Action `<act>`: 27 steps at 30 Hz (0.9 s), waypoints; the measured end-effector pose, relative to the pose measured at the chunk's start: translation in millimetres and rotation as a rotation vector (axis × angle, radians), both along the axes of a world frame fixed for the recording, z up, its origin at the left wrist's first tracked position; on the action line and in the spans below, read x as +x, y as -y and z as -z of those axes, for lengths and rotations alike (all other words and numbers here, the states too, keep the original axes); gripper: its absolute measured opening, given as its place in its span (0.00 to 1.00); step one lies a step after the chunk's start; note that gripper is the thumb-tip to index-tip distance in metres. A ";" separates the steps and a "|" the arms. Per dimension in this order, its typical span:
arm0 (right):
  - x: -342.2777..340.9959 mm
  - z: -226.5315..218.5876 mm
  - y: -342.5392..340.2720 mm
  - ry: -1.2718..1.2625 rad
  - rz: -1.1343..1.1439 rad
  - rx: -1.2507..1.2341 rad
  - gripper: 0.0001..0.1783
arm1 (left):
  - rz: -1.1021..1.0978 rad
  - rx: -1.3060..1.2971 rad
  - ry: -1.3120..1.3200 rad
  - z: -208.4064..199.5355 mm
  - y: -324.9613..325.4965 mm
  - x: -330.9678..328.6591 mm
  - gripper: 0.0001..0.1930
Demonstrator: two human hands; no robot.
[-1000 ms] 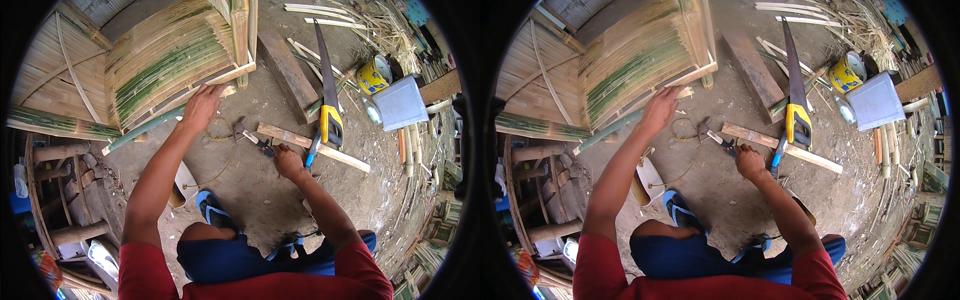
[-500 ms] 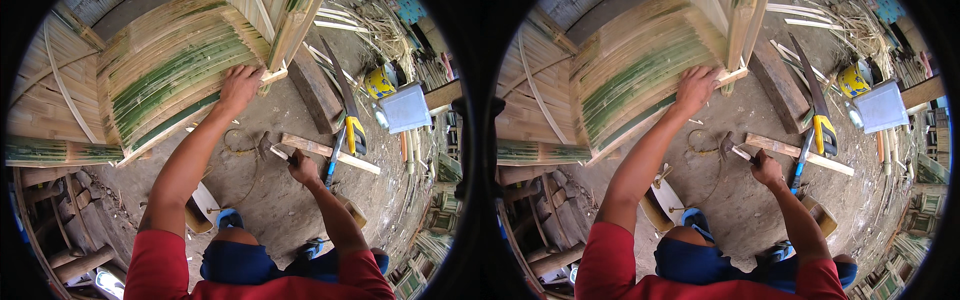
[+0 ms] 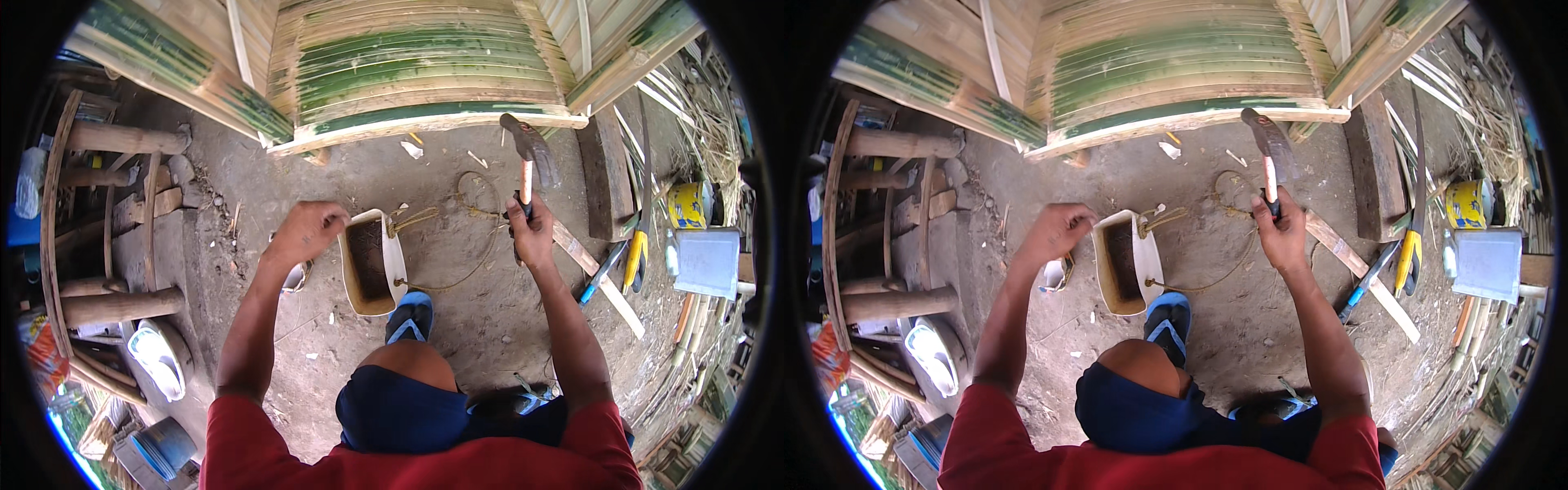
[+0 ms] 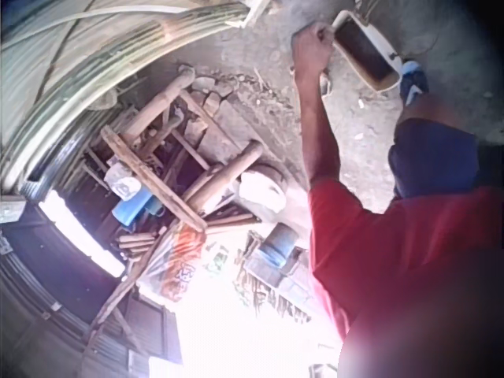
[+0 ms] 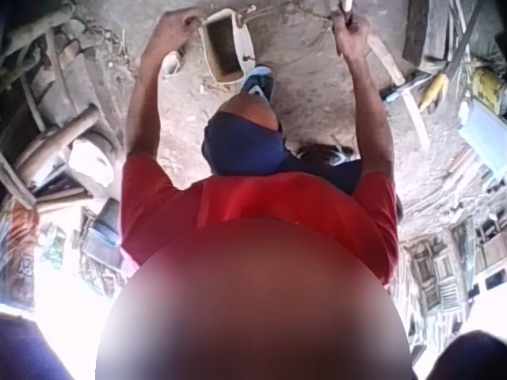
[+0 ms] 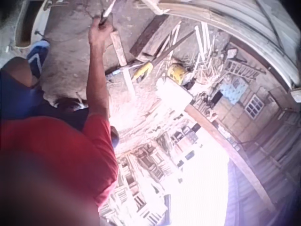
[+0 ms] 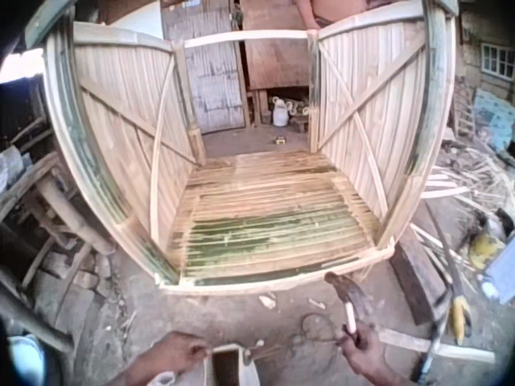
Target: The person assembles a bamboo frame by cutting bamboo strips, measuring the frame with a tape measure, and hammering nails to secure joints. The person repeatedly measures and adjusts the frame while adding cross-bracing pieces.
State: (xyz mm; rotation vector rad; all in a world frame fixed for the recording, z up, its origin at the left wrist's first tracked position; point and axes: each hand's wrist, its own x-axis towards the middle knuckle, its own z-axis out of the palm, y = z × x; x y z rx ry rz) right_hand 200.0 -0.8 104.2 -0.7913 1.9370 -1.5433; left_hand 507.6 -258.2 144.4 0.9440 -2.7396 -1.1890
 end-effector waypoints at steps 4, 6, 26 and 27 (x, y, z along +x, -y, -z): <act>29.3 -2.0 19.5 -0.045 -0.171 0.069 0.18 | 0.161 -0.314 0.361 47.9 -68.8 9.8 0.09; 39.9 -2.5 20.3 -0.048 -0.223 0.119 0.18 | 0.462 -0.399 0.641 79.7 -90.5 -4.0 0.09; -6.1 7.4 -69.0 0.207 0.142 0.187 0.13 | 0.258 0.176 0.296 4.2 -50.7 -23.0 0.07; -11.0 6.5 -70.1 0.205 0.175 0.177 0.13 | 0.172 0.343 0.299 -9.5 -42.9 -36.0 0.06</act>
